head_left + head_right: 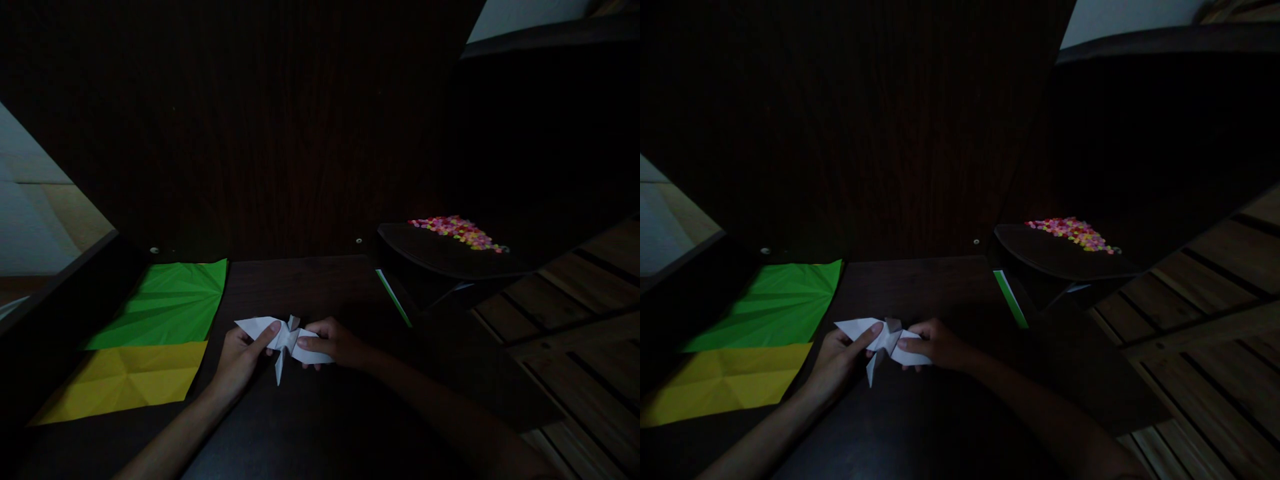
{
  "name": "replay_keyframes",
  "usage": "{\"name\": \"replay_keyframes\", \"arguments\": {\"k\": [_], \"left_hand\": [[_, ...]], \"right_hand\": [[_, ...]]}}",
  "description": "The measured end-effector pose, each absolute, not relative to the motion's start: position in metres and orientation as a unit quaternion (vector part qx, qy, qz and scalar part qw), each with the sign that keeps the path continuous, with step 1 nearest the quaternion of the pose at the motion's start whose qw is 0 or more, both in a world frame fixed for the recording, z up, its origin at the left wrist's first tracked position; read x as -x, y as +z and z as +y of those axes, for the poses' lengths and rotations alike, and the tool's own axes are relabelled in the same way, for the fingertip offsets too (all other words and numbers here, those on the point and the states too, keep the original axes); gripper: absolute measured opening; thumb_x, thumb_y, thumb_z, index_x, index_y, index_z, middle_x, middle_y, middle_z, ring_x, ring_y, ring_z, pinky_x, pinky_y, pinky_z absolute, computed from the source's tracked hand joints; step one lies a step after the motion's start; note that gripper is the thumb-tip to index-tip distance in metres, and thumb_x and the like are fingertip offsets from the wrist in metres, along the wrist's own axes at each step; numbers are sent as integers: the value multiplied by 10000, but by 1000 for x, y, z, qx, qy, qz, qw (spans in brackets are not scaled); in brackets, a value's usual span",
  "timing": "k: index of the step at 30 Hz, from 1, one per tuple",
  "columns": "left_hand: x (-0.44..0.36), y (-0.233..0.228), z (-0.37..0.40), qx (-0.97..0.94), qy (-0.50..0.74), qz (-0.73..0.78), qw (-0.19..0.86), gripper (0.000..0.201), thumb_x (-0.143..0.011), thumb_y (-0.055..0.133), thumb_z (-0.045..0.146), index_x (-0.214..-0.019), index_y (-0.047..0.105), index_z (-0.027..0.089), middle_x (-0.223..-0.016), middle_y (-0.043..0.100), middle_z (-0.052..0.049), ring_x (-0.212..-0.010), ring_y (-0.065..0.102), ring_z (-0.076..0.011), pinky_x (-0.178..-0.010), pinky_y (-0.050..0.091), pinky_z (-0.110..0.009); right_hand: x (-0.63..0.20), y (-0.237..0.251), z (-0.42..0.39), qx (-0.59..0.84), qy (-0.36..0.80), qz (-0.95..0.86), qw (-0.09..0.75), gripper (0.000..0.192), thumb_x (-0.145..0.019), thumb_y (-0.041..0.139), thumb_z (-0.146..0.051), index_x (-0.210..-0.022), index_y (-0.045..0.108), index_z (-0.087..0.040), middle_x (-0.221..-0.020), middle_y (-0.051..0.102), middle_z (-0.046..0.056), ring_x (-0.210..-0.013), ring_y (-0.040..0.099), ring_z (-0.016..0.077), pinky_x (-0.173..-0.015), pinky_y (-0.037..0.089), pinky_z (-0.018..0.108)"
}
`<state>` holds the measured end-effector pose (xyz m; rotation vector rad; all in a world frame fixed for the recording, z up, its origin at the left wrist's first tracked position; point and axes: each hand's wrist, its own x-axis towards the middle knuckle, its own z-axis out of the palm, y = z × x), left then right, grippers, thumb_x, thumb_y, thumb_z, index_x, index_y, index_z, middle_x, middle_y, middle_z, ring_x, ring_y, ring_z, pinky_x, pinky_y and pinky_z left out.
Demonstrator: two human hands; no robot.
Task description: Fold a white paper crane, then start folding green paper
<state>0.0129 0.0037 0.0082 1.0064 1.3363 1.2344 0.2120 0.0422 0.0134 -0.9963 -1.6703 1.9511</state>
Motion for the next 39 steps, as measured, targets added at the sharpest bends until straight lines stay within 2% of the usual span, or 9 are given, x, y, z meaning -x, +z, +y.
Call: {"name": "replay_keyframes", "arguments": {"k": [5,12,16,22,29,31,33,36,39], "left_hand": [[-14,11,3,-422,514,555,499,374,-655,783,447,-513,611,148,-482,573,12,-455,481,-115,-444,350,-217],[-14,5,3,-377,531,563,509,381,-662,782,461,-536,614,143,-505,577,11,-480,491,-115,-467,361,-216],[-13,4,3,-397,524,546,519,407,-685,774,442,-488,580,144,-488,563,13,-482,485,-109,-493,371,-216],[-15,6,3,-384,527,540,532,387,-698,773,419,-499,589,144,-496,571,17,-491,486,-105,-499,373,-210],[-13,5,5,-411,485,532,559,400,-756,719,426,-504,606,135,-506,619,-16,-517,552,-120,-551,436,-215],[-13,3,7,-396,485,529,573,346,-750,725,411,-573,637,127,-528,640,-26,-511,563,-125,-525,443,-217],[-12,2,8,-367,496,524,587,271,-720,752,377,-730,674,117,-579,671,-33,-504,580,-135,-484,447,-222],[-11,4,10,-320,512,524,601,375,-672,785,312,-957,644,112,-649,698,-45,-514,620,-163,-462,474,-241],[-12,9,10,-289,530,516,608,459,-648,792,268,-1033,588,124,-689,699,-44,-552,655,-182,-518,523,-275]], "right_hand": [[-213,14,43,353,690,-602,195,409,-781,655,-526,-783,654,-117,-626,658,20,-463,545,85,-440,390,190],[-212,12,44,351,693,-591,216,396,-779,659,-510,-748,660,-116,-618,661,25,-455,546,89,-438,386,194],[-215,11,46,352,713,-574,196,391,-753,689,-493,-773,677,-103,-610,668,33,-439,550,95,-433,395,201],[-217,14,47,370,711,-566,192,363,-777,669,-467,-775,668,-104,-604,668,29,-412,533,81,-382,343,179],[-218,10,52,376,707,-572,180,336,-783,661,-449,-787,641,-113,-602,657,12,-382,503,62,-333,305,161],[-220,7,56,384,703,-569,183,321,-767,679,-437,-814,627,-123,-606,661,4,-377,509,64,-325,304,158],[-222,5,60,391,695,-571,197,312,-747,702,-419,-833,614,-132,-613,665,0,-378,518,69,-320,306,156],[-226,4,65,399,681,-569,231,302,-728,720,-390,-854,620,-134,-629,664,-3,-386,524,70,-324,321,156],[-227,4,67,401,668,-565,270,304,-723,723,-384,-864,631,-131,-635,652,-9,-395,531,72,-342,350,165]]}}
